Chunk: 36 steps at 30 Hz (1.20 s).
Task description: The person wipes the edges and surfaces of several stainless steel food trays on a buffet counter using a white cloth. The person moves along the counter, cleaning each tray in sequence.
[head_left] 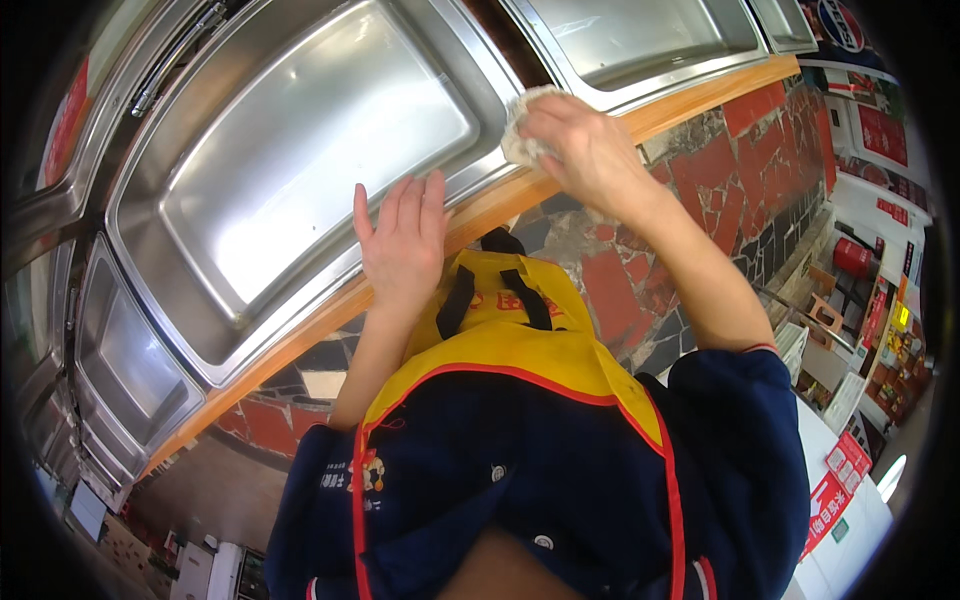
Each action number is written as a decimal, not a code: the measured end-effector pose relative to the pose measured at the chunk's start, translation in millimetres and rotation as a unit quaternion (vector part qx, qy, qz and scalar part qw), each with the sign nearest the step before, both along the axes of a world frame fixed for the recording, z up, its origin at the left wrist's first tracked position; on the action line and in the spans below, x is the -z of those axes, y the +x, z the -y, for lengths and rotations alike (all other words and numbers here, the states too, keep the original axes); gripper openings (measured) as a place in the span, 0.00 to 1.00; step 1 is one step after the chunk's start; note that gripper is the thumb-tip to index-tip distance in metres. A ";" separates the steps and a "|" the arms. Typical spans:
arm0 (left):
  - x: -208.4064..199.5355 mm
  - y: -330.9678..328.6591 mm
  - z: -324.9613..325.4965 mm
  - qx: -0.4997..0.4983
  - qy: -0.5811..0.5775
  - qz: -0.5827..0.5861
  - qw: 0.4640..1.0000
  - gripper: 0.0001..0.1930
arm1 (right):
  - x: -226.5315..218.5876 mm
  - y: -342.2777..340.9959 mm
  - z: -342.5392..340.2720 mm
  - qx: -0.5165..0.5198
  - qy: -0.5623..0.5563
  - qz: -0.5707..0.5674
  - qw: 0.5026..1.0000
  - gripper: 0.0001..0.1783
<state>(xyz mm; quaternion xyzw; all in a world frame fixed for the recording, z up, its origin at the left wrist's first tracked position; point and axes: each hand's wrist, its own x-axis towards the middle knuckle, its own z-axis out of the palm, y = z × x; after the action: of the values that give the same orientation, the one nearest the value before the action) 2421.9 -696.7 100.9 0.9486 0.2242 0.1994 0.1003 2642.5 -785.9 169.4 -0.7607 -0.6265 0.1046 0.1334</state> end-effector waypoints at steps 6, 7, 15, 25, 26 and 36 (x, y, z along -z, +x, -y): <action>1.8 -1.4 0.4 -0.003 -0.013 0.003 1.000 0.26 | -21.5 3.2 13.2 0.086 -0.054 -0.137 0.985 0.12; 0.2 -0.4 -2.1 -0.005 -0.006 0.005 1.000 0.26 | -21.3 7.0 4.7 0.124 -0.032 -0.136 0.982 0.14; 1.8 1.2 0.6 -0.009 -0.001 -0.016 1.000 0.26 | 11.7 -7.2 -31.1 0.157 0.013 0.045 0.986 0.17; -5.2 1.7 -0.4 0.009 -0.020 -0.029 0.999 0.23 | 33.7 -3.2 -67.9 0.176 0.178 0.095 0.963 0.01; -4.3 1.4 -0.8 0.010 -0.011 -0.028 0.999 0.22 | 34.3 -0.7 -77.2 0.181 0.165 0.096 0.965 0.02; -0.1 0.0 -2.0 0.014 0.015 -0.054 0.998 0.24 | 15.8 -8.2 -14.5 0.151 0.017 0.011 0.988 0.05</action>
<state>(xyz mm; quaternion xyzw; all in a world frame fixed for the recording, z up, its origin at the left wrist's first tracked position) 2421.9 -694.8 101.0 0.9625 0.2129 0.1498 0.0768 2634.2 -771.3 153.6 -0.8455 -0.5074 0.0637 0.1538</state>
